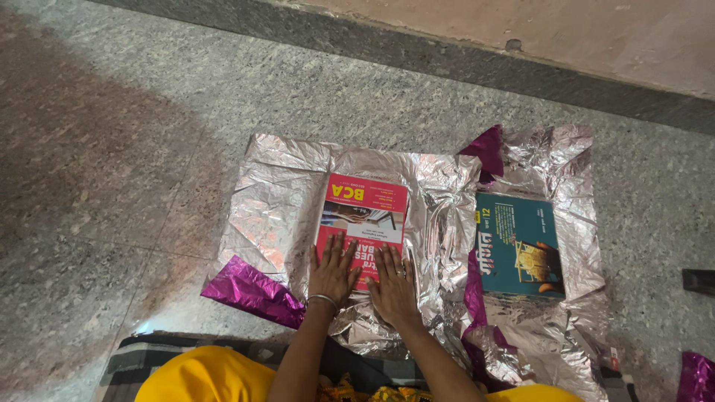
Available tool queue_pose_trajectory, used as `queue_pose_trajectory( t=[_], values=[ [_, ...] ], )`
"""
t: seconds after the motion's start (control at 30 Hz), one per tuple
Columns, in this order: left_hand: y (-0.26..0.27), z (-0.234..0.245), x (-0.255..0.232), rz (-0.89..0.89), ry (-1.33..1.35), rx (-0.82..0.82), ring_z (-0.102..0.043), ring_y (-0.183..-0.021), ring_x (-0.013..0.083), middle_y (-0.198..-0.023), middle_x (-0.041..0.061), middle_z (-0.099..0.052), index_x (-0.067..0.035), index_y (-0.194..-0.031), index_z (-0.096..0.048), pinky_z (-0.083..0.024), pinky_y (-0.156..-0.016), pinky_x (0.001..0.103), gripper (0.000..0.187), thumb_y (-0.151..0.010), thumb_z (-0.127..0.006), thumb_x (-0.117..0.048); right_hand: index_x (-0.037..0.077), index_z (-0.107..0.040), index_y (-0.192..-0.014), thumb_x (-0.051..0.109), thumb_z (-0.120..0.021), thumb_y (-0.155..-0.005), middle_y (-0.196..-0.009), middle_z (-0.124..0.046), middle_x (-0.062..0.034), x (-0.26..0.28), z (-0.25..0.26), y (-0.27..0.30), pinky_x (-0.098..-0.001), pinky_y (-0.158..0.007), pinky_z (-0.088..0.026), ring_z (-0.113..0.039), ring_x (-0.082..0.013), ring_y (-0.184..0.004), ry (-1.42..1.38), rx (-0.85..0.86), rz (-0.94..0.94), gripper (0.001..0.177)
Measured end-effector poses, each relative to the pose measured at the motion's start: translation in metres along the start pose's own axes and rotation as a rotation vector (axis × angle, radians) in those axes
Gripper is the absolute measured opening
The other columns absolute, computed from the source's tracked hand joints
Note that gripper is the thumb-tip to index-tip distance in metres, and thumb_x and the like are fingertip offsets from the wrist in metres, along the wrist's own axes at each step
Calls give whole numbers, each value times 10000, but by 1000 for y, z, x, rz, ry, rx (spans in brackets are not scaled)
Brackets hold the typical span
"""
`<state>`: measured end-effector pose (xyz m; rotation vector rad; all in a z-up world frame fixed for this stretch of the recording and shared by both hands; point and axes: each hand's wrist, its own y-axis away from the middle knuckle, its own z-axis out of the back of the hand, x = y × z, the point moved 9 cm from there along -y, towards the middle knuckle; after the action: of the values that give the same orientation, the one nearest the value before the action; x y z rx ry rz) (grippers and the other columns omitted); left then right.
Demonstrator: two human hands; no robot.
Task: The person wraps a book in shiny pink wrapping paper. They fold the paper over the book, smooth the edges, and secure the folds with clear tape. The person works on the floor, sitting cross-legged on a mat.
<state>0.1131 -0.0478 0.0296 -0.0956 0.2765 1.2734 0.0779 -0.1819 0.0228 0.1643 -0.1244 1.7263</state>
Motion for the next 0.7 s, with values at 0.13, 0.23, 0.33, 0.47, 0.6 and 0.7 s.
queue_pose_trajectory(
  t=[0.13, 0.23, 0.33, 0.47, 0.6, 0.7],
  values=[
    [0, -1, 0, 12, -17, 59, -44, -1565, 263, -1701, 64, -90, -298, -1613, -179, -12, -1210, 618, 684, -1008, -349, -568, 80, -228, -1599, 475, -376, -1032, -1678, -183, -122, -1, -2, 0, -525, -1240, -56, -109, -272, -1560, -4, 23, -5, 706],
    [0, 0, 0, 13, -18, 64, -45, -1565, 258, -1703, 62, -84, -303, -1616, -174, -13, -1209, 622, 686, -1008, -349, -565, 78, -228, -1596, 470, -378, -1029, -1680, -179, -125, -1, -1, 0, -525, -1237, -53, -108, -271, -1559, 1, 24, -5, 706],
    [1, 2, -1, 4, -9, 31, -56, -1565, 260, -1703, 68, -96, -295, -1616, -188, -17, -1214, 615, 684, -1008, -355, -562, 77, -226, -1596, 468, -382, -1026, -1683, -175, -125, -1, -1, 0, -523, -1236, -52, -106, -269, -1559, 0, 27, -4, 708],
    [1, 1, 0, -10, 2, -2, -66, -1561, 275, -1695, 83, -111, -276, -1613, -203, -19, -1213, 607, 687, -1005, -365, -552, 84, -213, -1600, 465, -385, -1024, -1685, -166, -119, -1, -2, 0, -520, -1237, -51, -99, -265, -1560, 0, 39, -7, 712],
    [1, 0, -1, -17, 0, -13, -79, -1560, 286, -1691, 96, -125, -268, -1615, -214, -15, -1215, 611, 688, -1006, -373, -548, 92, -205, -1608, 463, -388, -1021, -1688, -157, -114, -1, -1, 0, -515, -1236, -52, -96, -265, -1560, -12, 29, -5, 718],
    [1, 1, -1, -18, -3, -25, -88, -1558, 281, -1690, 90, -131, -268, -1607, -222, -11, -1216, 611, 683, -1004, -376, -547, 92, -202, -1606, 464, -386, -1020, -1688, -150, -113, -2, -2, 0, -516, -1234, -49, -90, -264, -1559, 6, 44, -10, 718]
  ],
)
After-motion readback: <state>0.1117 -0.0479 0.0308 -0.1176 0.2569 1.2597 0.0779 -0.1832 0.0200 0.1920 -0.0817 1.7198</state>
